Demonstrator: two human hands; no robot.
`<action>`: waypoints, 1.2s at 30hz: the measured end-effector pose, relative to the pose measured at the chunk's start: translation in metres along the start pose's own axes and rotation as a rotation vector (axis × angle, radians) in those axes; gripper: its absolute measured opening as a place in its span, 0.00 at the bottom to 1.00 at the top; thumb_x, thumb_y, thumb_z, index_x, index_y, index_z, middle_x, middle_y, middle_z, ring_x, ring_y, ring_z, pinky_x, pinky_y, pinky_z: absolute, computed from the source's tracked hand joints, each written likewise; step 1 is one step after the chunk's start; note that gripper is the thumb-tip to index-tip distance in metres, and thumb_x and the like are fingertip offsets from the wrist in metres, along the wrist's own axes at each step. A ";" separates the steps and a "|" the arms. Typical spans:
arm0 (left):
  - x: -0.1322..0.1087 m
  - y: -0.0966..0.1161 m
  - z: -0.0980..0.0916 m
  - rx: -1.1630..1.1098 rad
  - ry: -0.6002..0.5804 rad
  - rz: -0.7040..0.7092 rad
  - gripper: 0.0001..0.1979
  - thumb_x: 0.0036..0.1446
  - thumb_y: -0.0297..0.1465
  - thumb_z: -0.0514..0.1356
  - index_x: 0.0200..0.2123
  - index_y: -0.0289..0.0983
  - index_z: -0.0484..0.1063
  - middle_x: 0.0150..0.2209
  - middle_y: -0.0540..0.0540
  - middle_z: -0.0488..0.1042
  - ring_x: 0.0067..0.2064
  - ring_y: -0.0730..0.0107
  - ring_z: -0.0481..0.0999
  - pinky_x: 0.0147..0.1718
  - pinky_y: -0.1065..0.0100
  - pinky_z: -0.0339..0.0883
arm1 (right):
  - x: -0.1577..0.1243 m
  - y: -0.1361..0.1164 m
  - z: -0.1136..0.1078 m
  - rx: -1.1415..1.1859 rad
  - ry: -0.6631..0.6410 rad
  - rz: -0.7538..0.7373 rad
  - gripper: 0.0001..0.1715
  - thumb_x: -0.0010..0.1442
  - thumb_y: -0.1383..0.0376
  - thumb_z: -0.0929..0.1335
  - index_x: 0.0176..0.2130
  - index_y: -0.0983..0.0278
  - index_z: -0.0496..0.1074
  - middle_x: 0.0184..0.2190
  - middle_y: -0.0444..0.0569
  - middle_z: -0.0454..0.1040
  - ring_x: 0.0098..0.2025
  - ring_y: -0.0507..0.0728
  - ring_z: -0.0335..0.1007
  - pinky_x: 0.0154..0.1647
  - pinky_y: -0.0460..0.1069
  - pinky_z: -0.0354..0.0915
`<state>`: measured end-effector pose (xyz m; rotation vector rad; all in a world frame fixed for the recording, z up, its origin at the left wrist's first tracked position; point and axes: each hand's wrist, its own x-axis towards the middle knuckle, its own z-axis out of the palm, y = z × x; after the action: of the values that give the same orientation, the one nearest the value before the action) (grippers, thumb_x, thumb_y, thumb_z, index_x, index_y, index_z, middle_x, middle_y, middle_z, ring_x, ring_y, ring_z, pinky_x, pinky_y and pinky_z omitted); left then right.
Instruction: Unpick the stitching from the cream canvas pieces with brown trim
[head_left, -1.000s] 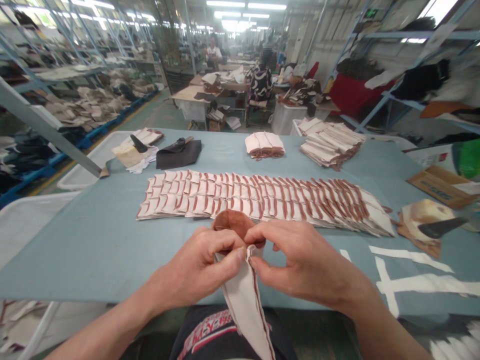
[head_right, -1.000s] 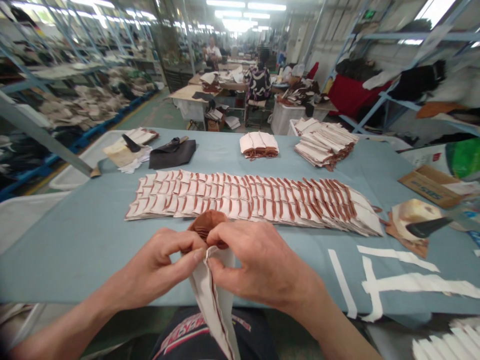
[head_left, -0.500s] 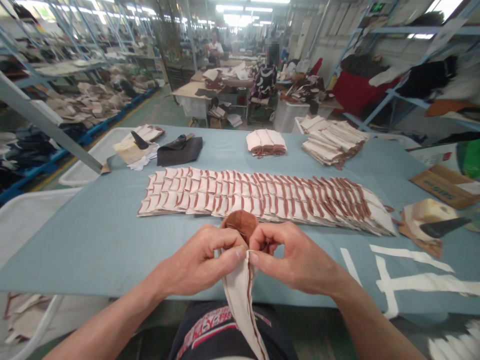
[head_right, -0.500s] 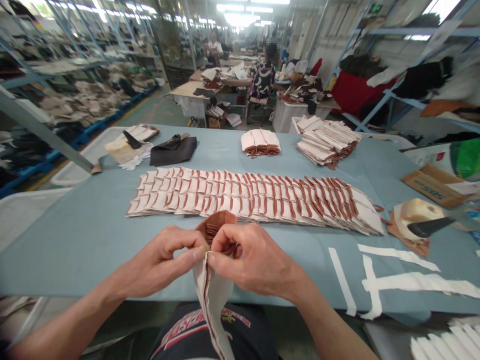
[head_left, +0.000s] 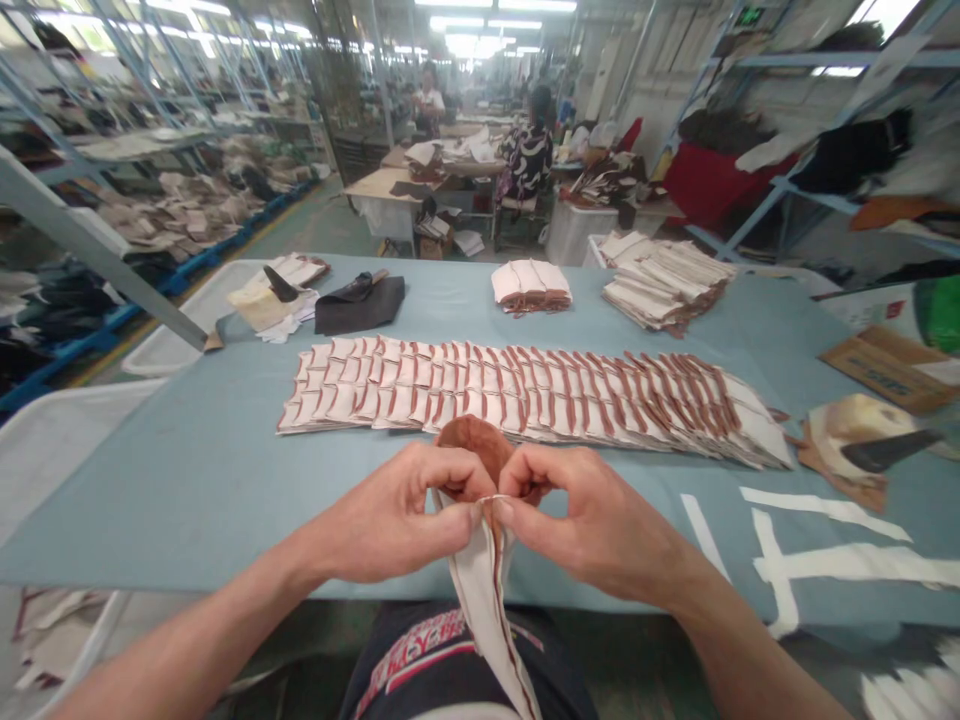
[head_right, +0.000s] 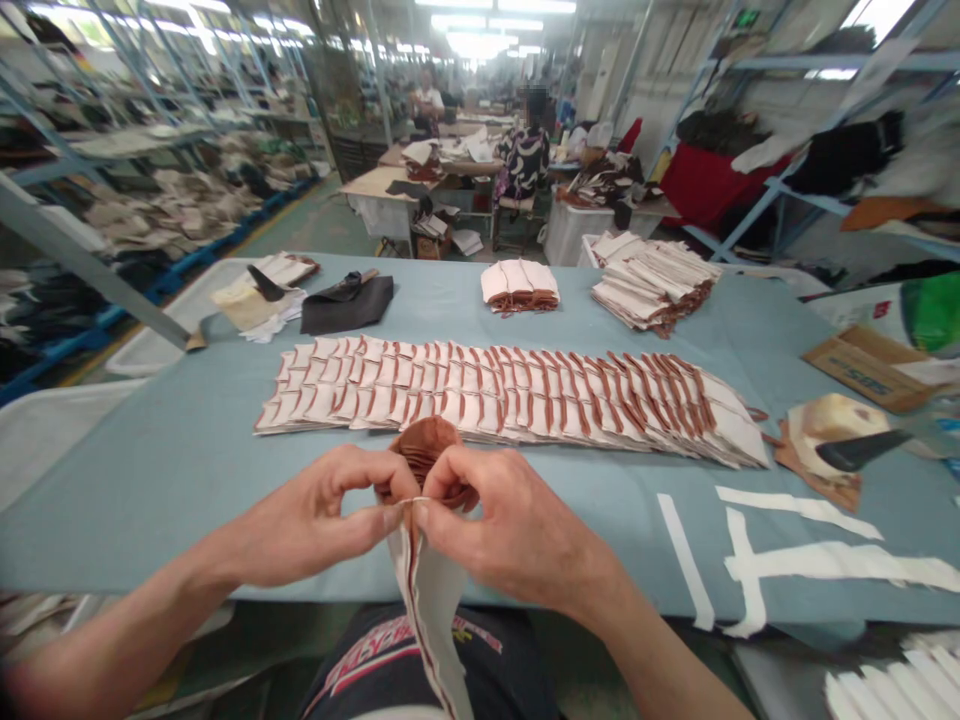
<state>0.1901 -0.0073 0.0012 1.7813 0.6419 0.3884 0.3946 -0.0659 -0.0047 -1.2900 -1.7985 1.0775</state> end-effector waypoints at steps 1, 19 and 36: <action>-0.002 0.000 0.002 -0.017 0.023 -0.017 0.07 0.57 0.28 0.59 0.29 0.32 0.75 0.27 0.50 0.74 0.31 0.73 0.69 0.31 0.73 0.63 | 0.000 0.001 0.000 0.011 -0.002 0.004 0.08 0.63 0.67 0.69 0.30 0.63 0.71 0.27 0.40 0.74 0.30 0.50 0.69 0.33 0.45 0.61; -0.015 -0.012 -0.012 -0.114 -0.095 -0.045 0.17 0.67 0.39 0.62 0.35 0.30 0.78 0.30 0.47 0.74 0.32 0.73 0.68 0.32 0.73 0.62 | 0.002 -0.002 0.004 0.031 -0.103 -0.002 0.09 0.66 0.65 0.69 0.32 0.63 0.72 0.29 0.41 0.75 0.32 0.51 0.69 0.34 0.46 0.62; -0.014 0.001 -0.010 0.376 0.013 0.193 0.07 0.51 0.18 0.58 0.26 0.34 0.70 0.21 0.58 0.60 0.23 0.81 0.57 0.23 0.76 0.50 | 0.001 -0.006 0.025 -0.317 -0.020 0.061 0.08 0.57 0.67 0.70 0.28 0.63 0.67 0.23 0.38 0.66 0.28 0.50 0.59 0.31 0.48 0.46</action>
<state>0.1734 -0.0084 0.0061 2.2111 0.5808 0.4303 0.3705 -0.0717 -0.0101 -1.5314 -2.0150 0.8621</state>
